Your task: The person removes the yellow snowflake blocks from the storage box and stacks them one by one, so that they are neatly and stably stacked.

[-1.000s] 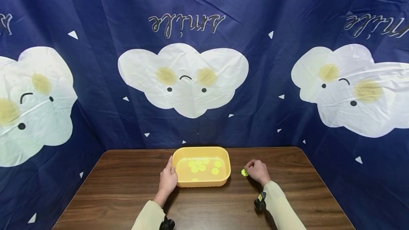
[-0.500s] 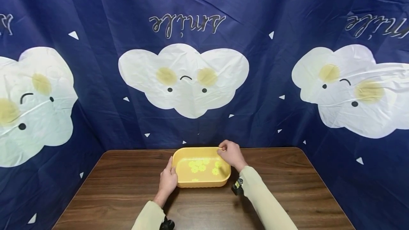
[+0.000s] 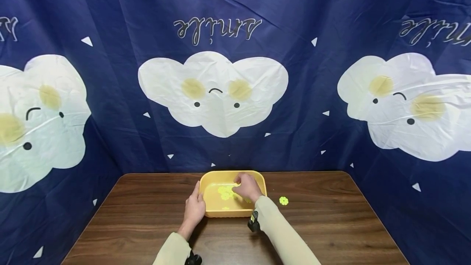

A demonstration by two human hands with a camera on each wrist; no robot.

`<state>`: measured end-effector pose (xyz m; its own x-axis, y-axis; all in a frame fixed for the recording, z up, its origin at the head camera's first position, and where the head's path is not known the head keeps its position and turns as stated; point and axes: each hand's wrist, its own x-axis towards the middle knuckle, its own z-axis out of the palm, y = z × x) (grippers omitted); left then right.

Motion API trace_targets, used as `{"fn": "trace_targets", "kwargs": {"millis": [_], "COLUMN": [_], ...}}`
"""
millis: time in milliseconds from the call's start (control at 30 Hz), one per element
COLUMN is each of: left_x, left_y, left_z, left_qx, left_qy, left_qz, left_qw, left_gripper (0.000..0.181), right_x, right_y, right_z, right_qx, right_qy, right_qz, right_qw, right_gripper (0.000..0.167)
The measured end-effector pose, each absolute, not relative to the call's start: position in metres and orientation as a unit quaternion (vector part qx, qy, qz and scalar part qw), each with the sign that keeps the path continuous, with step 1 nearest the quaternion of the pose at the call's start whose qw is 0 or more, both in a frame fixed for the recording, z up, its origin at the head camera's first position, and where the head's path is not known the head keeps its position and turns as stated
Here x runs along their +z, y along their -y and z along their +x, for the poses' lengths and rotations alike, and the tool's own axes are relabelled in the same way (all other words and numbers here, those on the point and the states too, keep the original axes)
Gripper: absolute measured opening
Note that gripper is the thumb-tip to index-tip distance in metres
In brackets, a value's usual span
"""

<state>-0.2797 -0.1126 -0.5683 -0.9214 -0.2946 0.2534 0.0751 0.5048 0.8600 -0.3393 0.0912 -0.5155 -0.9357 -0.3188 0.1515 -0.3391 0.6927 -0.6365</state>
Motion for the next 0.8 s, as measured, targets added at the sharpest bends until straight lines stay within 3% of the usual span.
{"fn": "trace_targets", "kwargs": {"millis": [700,800], "left_x": [-0.566,-0.566], "left_y": [0.111,0.112], "left_z": [-0.277,-0.278], "left_qx": [-0.469,-0.468], "left_qy": [0.860,0.861], "left_qz": [0.079,0.079], "left_qw": [0.184,0.184], "left_gripper": [0.053,0.053], "right_x": [-0.543,-0.543], "right_y": [-0.078,-0.076], "right_z": [-0.336,-0.337], "right_qx": [0.316,0.321], "right_qy": [0.935,0.934], "right_qz": [0.161,0.157], "right_qw": [-0.013,-0.018], "right_gripper": [0.020,0.032]}}
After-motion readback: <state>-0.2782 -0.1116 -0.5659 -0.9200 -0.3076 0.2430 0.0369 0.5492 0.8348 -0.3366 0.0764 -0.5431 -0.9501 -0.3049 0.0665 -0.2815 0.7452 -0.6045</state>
